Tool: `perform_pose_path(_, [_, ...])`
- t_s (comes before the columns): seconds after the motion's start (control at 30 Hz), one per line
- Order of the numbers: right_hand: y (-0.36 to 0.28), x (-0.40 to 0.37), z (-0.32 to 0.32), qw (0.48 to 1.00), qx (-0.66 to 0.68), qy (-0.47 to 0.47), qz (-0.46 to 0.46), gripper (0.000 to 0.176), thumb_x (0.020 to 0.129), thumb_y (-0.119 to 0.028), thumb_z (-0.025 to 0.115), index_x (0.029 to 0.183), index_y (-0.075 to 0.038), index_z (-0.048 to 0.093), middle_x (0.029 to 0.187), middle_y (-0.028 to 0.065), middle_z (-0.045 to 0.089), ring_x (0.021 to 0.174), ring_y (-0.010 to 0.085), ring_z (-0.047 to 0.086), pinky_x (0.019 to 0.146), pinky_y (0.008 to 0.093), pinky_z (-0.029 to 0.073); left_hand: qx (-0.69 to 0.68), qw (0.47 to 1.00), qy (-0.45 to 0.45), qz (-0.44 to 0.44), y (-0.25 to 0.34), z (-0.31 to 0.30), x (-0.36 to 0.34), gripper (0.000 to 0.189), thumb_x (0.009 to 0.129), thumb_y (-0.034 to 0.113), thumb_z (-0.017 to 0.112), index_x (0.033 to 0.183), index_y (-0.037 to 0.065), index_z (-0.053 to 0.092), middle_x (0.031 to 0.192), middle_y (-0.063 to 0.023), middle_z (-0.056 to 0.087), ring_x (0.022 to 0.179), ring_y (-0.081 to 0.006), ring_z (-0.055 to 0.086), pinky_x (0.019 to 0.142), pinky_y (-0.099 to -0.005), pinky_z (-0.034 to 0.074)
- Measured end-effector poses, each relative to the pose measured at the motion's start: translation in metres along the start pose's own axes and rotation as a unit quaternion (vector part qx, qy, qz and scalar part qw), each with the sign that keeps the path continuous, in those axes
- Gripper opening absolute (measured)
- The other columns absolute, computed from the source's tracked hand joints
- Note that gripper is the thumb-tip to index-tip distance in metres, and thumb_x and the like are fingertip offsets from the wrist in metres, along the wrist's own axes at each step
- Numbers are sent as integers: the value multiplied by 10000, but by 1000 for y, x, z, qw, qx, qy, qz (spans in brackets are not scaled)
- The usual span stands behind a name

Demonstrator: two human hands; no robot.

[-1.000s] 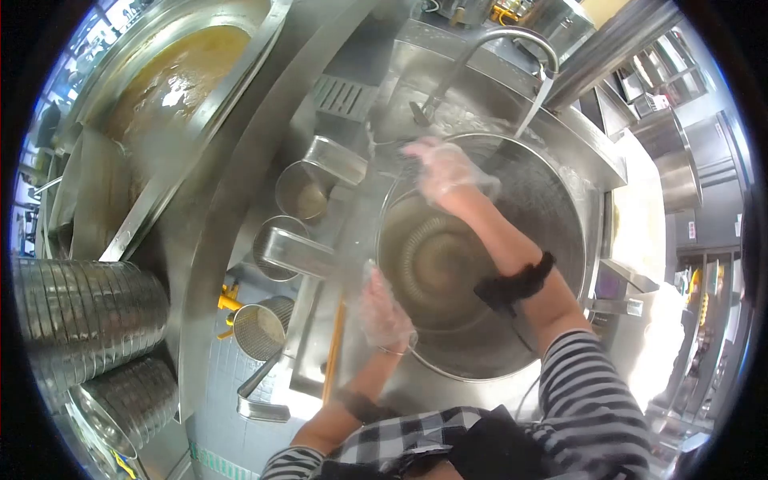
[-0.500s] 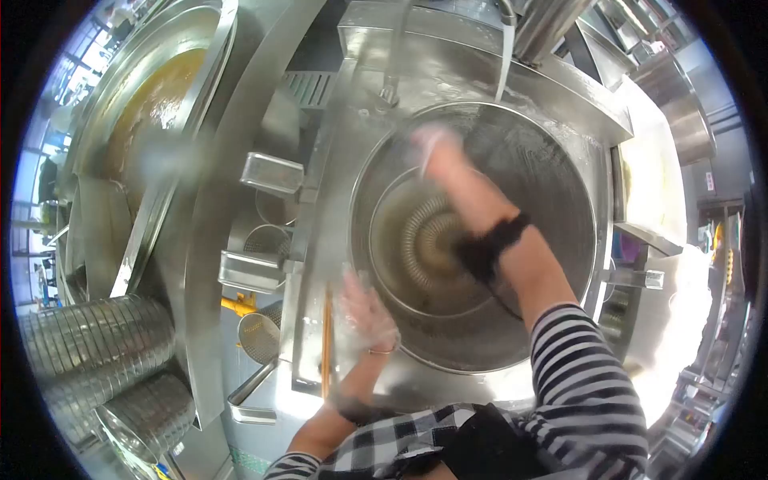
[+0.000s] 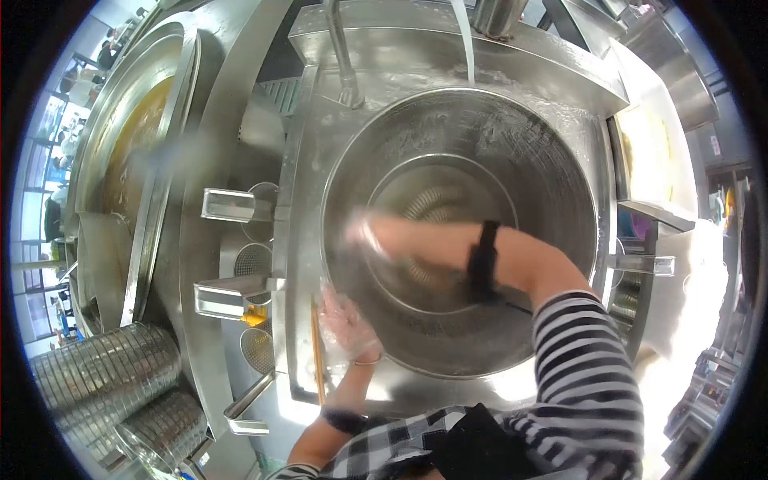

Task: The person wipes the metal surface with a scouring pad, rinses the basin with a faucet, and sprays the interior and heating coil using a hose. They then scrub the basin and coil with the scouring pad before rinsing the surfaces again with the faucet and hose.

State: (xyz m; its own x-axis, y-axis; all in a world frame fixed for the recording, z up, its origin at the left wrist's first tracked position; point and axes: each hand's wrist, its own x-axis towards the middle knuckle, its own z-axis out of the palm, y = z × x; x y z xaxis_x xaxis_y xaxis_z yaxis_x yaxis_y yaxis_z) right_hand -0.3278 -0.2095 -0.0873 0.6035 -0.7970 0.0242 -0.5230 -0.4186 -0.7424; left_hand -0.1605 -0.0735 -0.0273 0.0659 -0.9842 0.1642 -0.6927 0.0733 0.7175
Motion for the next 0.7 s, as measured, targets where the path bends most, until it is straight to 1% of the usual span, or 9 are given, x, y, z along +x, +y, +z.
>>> perform_pose_path(0.07, [56, 2, -51, 945, -51, 240, 215, 56, 695, -83, 570, 722, -53, 608, 661, 138, 583, 625, 299, 570, 564, 408, 456, -150, 971, -79, -166, 3, -3, -1, 467, 895, 107, 383, 1344, 27, 283, 1366, -126, 305, 1221, -244, 324, 1009, -361, 264])
perform_pose_path(0.1, [66, -17, -97, 897, -206, 275, 277, 98, 724, -116, 539, 720, -48, 609, 676, 146, 592, 612, 265, 580, 536, 393, 452, -146, 972, -82, -166, -6, -1, -4, 467, 895, 107, 383, 1344, 27, 283, 1366, -126, 305, 1221, -244, 324, 1009, -361, 264])
perform_pose_path(0.2, [170, -117, -102, 775, -75, 423, 463, 148, 754, -137, 502, 808, -48, 607, 777, 143, 599, 705, 264, 583, 602, 383, 462, -203, 969, -56, -131, -27, 5, -6, 462, 893, 105, 379, 1340, 30, 294, 1353, -124, 325, 1189, -244, 354, 990, -346, 283])
perform_pose_path(0.23, [181, -131, -91, 749, -75, 434, 495, 168, 764, -144, 490, 838, -49, 607, 811, 142, 601, 736, 263, 584, 623, 379, 466, -67, 991, -73, -89, -17, 1, -3, 456, 892, 105, 379, 1335, 31, 306, 1336, -130, 350, 1171, -252, 368, 982, -345, 289])
perform_pose_path(0.33, [163, -82, -56, 825, -274, 264, 417, 233, 794, -166, 452, 926, -49, 605, 912, 138, 608, 829, 262, 587, 689, 369, 476, 44, 994, -80, -61, 1, -4, 0, 447, 887, 100, 384, 1324, 27, 328, 1296, -152, 398, 1144, -279, 389, 974, -351, 294])
perform_pose_path(0.4, [60, -29, -21, 901, 133, 237, 337, 276, 868, -240, 422, 899, -22, 589, 887, 167, 593, 812, 262, 548, 766, 421, 418, 15, 995, -68, -76, 3, -3, 1, 443, 883, 96, 390, 1317, 23, 338, 1274, -168, 421, 1135, -296, 394, 973, -359, 294])
perform_pose_path(0.53, [48, -28, 100, 972, -38, -209, 100, 270, 826, -239, 513, 955, -20, 606, 1021, 139, 590, 959, 253, 550, 852, 381, 413, 67, 993, -76, -60, -4, -3, 0, 446, 884, 83, 402, 1316, 3, 328, 1306, -170, 396, 1184, -299, 362, 997, -364, 264])
perform_pose_path(0.63, [11, -50, 33, 892, 405, 120, 159, 235, 853, -242, 500, 1008, -75, 560, 1041, 108, 560, 1017, 212, 506, 825, 373, 410, 47, 996, -64, -31, -8, 0, -5, 456, 879, 67, 411, 1319, -5, 314, 1337, -158, 366, 1219, -292, 334, 1016, -363, 247])
perform_pose_path(0.7, [79, -26, 7, 871, 375, 255, 189, 297, 904, -231, 389, 1025, -28, 570, 1107, 131, 552, 1024, 233, 507, 871, 375, 388, 12, 998, -59, -21, -8, 1, -5, 461, 877, 59, 414, 1321, -6, 308, 1349, -151, 354, 1233, -287, 320, 1026, -364, 237])
